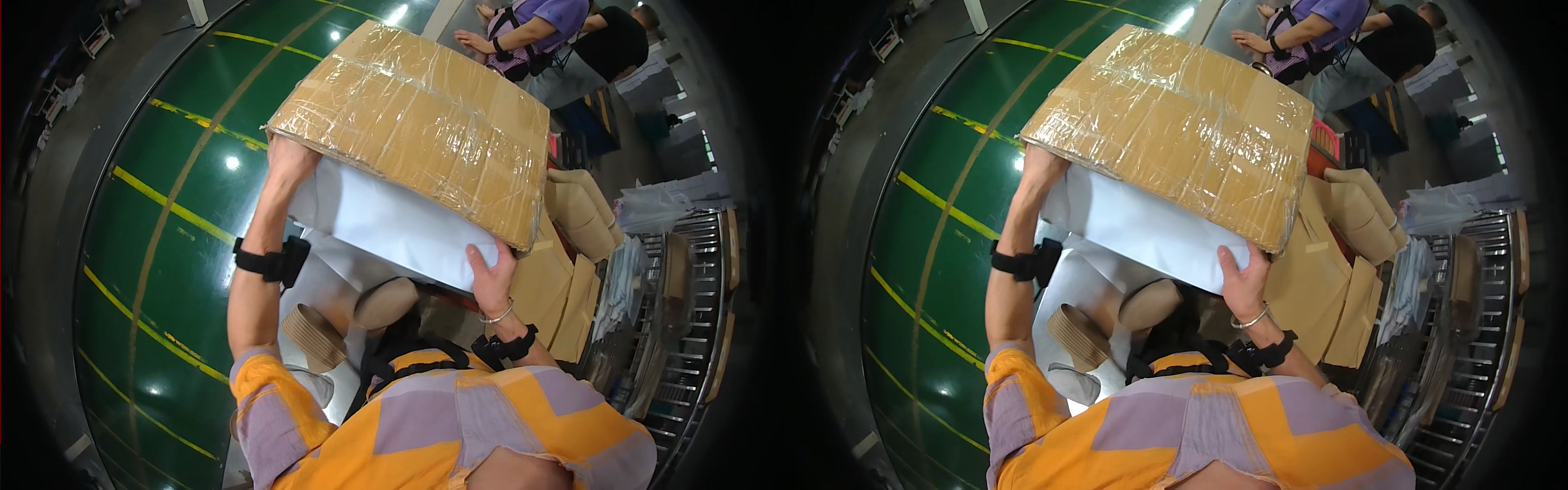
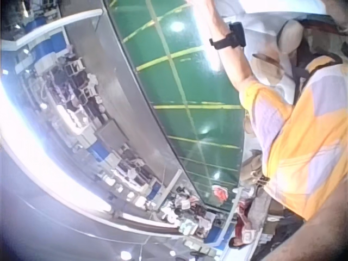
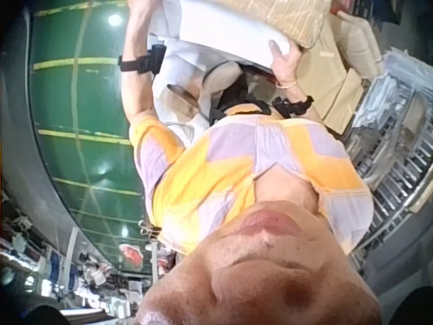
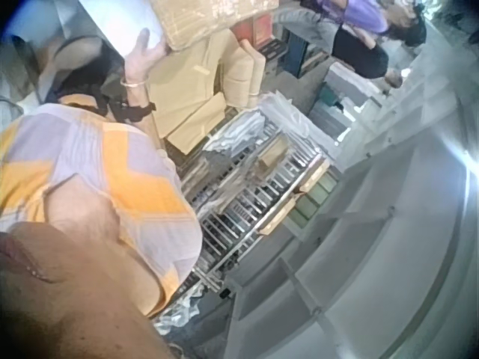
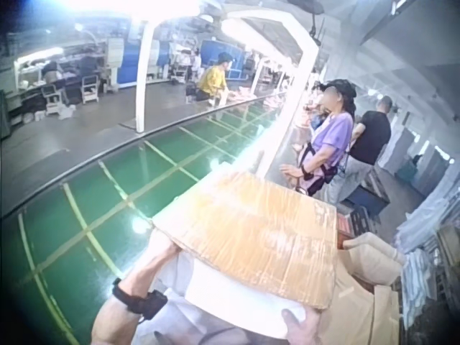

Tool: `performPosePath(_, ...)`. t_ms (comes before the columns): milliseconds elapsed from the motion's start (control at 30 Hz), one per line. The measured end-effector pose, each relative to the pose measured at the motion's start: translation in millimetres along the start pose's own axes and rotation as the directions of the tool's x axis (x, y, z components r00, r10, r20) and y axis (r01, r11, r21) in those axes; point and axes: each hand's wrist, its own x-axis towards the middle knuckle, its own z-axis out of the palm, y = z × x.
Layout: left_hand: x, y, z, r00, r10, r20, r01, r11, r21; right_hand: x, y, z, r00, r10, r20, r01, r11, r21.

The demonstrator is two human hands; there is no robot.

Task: Organizing, wrapping in paper, and packaging shoe components in a factory setting.

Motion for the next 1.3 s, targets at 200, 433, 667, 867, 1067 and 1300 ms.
performPosePath(200,15,-93,40,0.97,0.061,-0.235,-0.181,0.825,-0.536,11,8,22,0.943,-0.304,-0.136,0.291,0.95,-0.112)
performPosePath(433,-67,-75,19,0.991,-0.008,0.135,0.1,0.711,-0.696,-13,-11,-21,0.93,-0.345,0.124,0.356,0.771,-0.528)
performPosePath(667,-12,-96,3,0.962,0.259,0.089,-0.249,0.962,-0.11,-73,105,-128,0.951,-0.215,0.224,0.306,0.77,-0.559)
performPosePath(867,-7,-70,18,0.938,0.334,0.096,-0.347,0.894,0.282,-105,246,-202,0.898,0.065,-0.435,-0.343,0.724,-0.599)
performPosePath(1067,-28,-32,-13,0.873,0.402,0.277,-0.471,0.545,0.693,-67,268,-196,0.844,0.36,-0.397,-0.517,0.741,-0.429)
performPosePath(1300,-112,125,27,0.903,0.424,-0.071,-0.199,0.557,0.806,-23,323,-202,0.814,0.504,-0.289,-0.484,0.863,0.143)
